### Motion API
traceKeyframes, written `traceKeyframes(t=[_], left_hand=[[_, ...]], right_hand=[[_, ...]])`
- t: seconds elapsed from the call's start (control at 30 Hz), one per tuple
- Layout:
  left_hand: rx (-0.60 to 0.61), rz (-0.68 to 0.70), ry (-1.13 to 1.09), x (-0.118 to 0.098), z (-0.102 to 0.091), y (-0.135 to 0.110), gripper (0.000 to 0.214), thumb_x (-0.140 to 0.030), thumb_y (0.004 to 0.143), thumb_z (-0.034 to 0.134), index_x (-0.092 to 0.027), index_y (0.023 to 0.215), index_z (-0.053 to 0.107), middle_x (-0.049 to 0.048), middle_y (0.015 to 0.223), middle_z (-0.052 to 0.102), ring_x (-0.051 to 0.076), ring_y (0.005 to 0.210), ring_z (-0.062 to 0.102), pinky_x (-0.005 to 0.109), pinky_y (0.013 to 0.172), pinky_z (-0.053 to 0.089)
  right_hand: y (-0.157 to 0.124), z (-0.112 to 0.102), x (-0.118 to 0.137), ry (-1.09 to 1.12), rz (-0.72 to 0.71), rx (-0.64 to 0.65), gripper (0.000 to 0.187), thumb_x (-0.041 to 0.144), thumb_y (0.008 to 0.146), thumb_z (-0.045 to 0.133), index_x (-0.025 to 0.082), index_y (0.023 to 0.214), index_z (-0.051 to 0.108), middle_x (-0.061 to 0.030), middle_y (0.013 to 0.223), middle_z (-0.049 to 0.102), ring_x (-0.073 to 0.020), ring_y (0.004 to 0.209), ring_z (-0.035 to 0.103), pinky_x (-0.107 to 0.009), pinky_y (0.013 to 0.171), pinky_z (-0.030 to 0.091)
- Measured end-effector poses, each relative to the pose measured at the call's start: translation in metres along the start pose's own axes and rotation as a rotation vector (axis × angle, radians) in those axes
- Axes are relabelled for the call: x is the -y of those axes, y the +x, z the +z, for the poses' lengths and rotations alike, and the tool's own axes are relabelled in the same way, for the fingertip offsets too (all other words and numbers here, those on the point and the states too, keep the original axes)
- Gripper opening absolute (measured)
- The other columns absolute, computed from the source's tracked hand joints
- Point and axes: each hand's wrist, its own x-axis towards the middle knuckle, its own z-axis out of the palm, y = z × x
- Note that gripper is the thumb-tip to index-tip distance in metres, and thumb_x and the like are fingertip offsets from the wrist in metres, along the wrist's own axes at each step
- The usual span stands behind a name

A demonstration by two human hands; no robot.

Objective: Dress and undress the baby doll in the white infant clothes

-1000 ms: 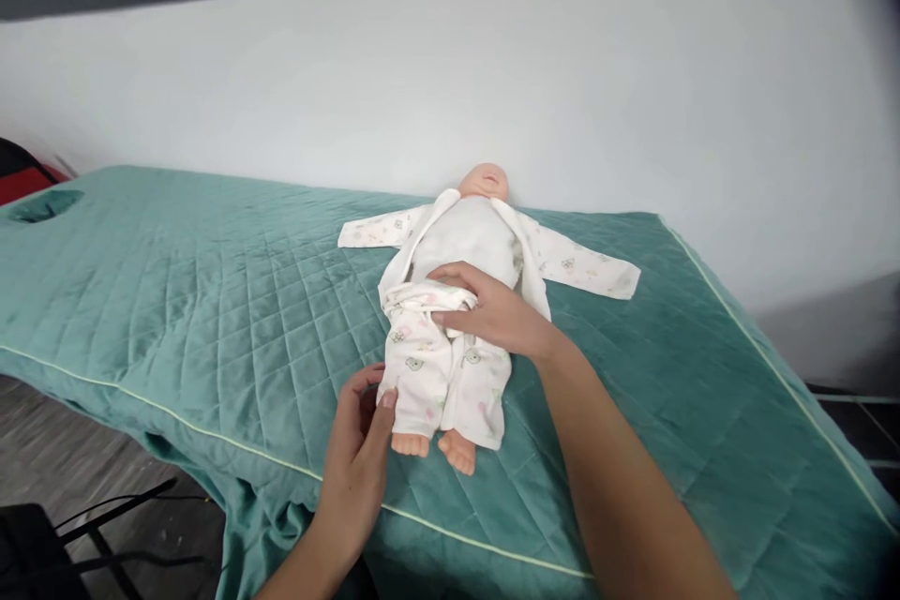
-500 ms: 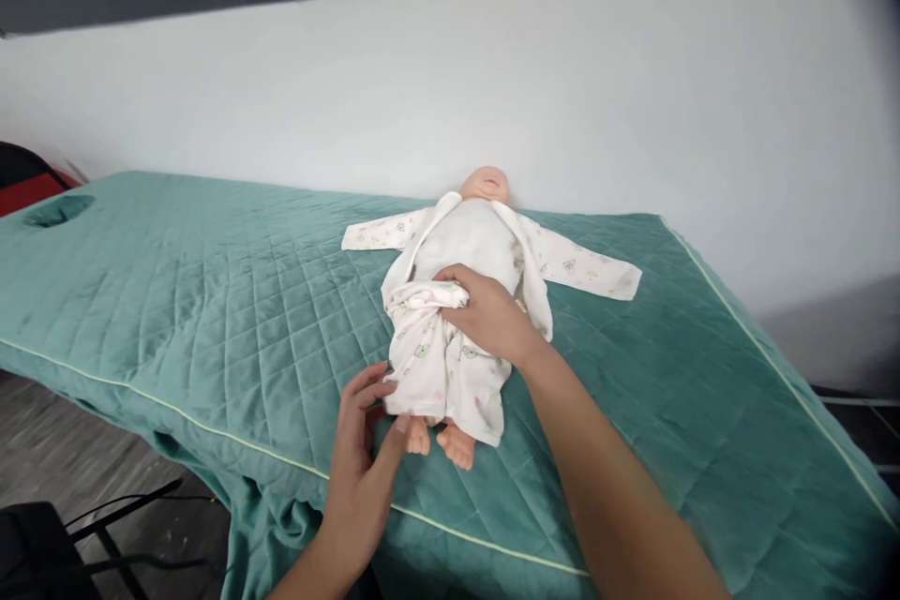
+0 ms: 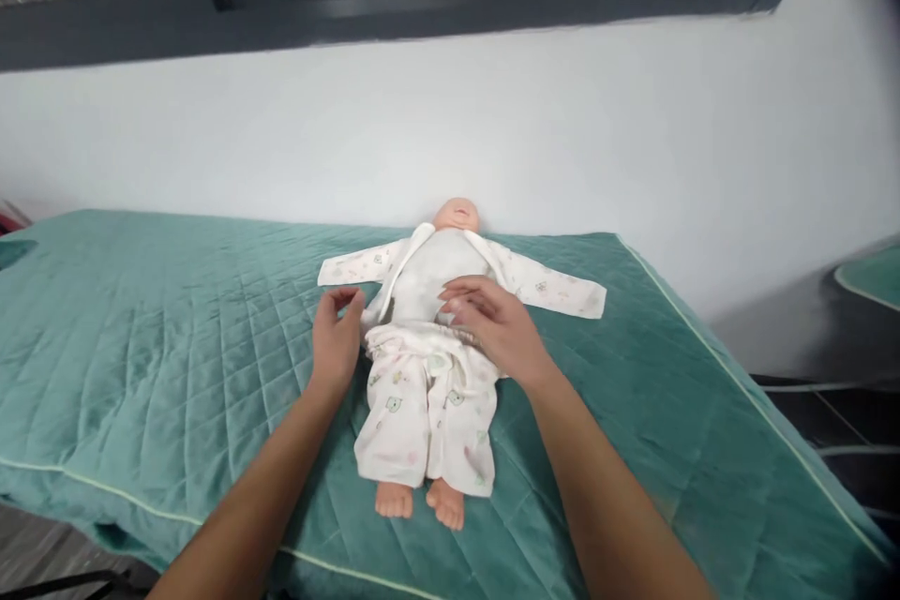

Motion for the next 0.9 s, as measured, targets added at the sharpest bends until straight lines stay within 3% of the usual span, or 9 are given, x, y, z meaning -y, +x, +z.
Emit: traceKeyframes(t=[0.07, 0.13, 0.2, 0.3, 0.43, 0.57, 0.67, 0.8, 0.9], left_hand=[[0.010, -0.007, -0.006, -0.002, 0.020, 0.036, 0.034, -0.049, 0.086, 0.057, -0.018, 0.100, 0.063, 0.0074, 0.106, 0.068, 0.019, 0.099, 0.063, 0.031, 0.091, 0.047], [0.141, -0.024, -0.016, -0.005, 0.037, 0.061, 0.036, -0.050, 0.086, 0.057, -0.017, 0.098, 0.065, 0.0072, 0.101, 0.070, 0.020, 0.095, 0.063, 0.032, 0.088, 0.046], [0.296, -0.011, 0.002, -0.005, 0.047, 0.074, 0.038, -0.053, 0.087, 0.056, -0.017, 0.096, 0.066, 0.0072, 0.099, 0.071, 0.022, 0.095, 0.062, 0.032, 0.087, 0.045], [0.443, 0.019, 0.048, -0.001, 0.049, 0.078, 0.038, -0.054, 0.088, 0.053, -0.018, 0.083, 0.064, 0.0039, 0.088, 0.068, 0.021, 0.088, 0.058, 0.031, 0.081, 0.042], [0.408, -0.055, -0.010, 0.002, 0.044, 0.074, 0.038, -0.054, 0.086, 0.056, -0.020, 0.070, 0.051, -0.0021, 0.070, 0.054, 0.015, 0.071, 0.048, 0.026, 0.066, 0.037], [0.377, -0.157, -0.081, -0.002, 0.033, 0.076, 0.036, -0.054, 0.082, 0.062, -0.020, 0.077, 0.052, -0.0033, 0.070, 0.051, 0.013, 0.065, 0.045, 0.024, 0.058, 0.035], [0.361, -0.286, -0.051, -0.005, 0.014, 0.084, 0.037, -0.054, 0.076, 0.067, -0.021, 0.080, 0.054, -0.0029, 0.072, 0.054, 0.013, 0.061, 0.046, 0.024, 0.054, 0.035], [0.260, -0.277, 0.222, -0.001, -0.012, 0.099, 0.030, -0.049, 0.078, 0.065, -0.021, 0.081, 0.055, -0.0005, 0.080, 0.062, 0.015, 0.065, 0.054, 0.026, 0.059, 0.038], [0.253, -0.190, 0.522, 0.010, -0.021, 0.106, 0.023, -0.043, 0.080, 0.062, -0.021, 0.086, 0.056, 0.0047, 0.092, 0.068, 0.022, 0.083, 0.063, 0.030, 0.070, 0.042]], right_hand=[[0.004, -0.015, -0.006, -0.027, -0.031, -0.268, 0.025, 0.044, 0.089, 0.063, 0.023, 0.103, 0.065, -0.0053, 0.105, 0.070, -0.0198, 0.101, 0.065, -0.035, 0.090, 0.052], [0.009, -0.032, -0.017, -0.112, 0.007, -0.493, 0.023, 0.042, 0.087, 0.064, 0.023, 0.099, 0.064, -0.0058, 0.106, 0.069, -0.0207, 0.104, 0.064, -0.036, 0.091, 0.051], [0.014, -0.046, -0.031, -0.220, 0.130, -0.605, 0.023, 0.041, 0.083, 0.067, 0.022, 0.095, 0.064, -0.0067, 0.103, 0.069, -0.0219, 0.101, 0.063, -0.038, 0.092, 0.050], [0.020, -0.053, -0.052, -0.294, 0.313, -0.542, 0.029, 0.046, 0.079, 0.069, 0.020, 0.093, 0.063, -0.0066, 0.094, 0.070, -0.0227, 0.091, 0.064, -0.041, 0.090, 0.049], [0.021, -0.044, -0.058, -0.313, 0.334, -0.436, 0.037, 0.056, 0.082, 0.064, 0.021, 0.095, 0.064, -0.0033, 0.088, 0.067, -0.0206, 0.081, 0.060, -0.037, 0.079, 0.047], [0.020, -0.040, -0.048, -0.407, 0.366, -0.496, 0.037, 0.057, 0.079, 0.068, 0.021, 0.087, 0.062, -0.0004, 0.078, 0.061, -0.0183, 0.072, 0.054, -0.033, 0.070, 0.044], [0.019, -0.044, -0.041, -0.501, 0.365, -0.586, 0.035, 0.056, 0.079, 0.066, 0.021, 0.086, 0.062, -0.0028, 0.081, 0.063, -0.0193, 0.073, 0.055, -0.033, 0.069, 0.043], [0.014, -0.064, -0.039, -0.699, 0.432, -0.733, 0.032, 0.050, 0.080, 0.062, 0.021, 0.095, 0.066, -0.0061, 0.088, 0.068, -0.0219, 0.077, 0.060, -0.033, 0.067, 0.043], [0.006, -0.088, -0.041, -0.924, 0.600, -0.666, 0.034, 0.049, 0.082, 0.057, 0.023, 0.102, 0.066, -0.0083, 0.094, 0.070, -0.0259, 0.081, 0.063, -0.035, 0.068, 0.043]])
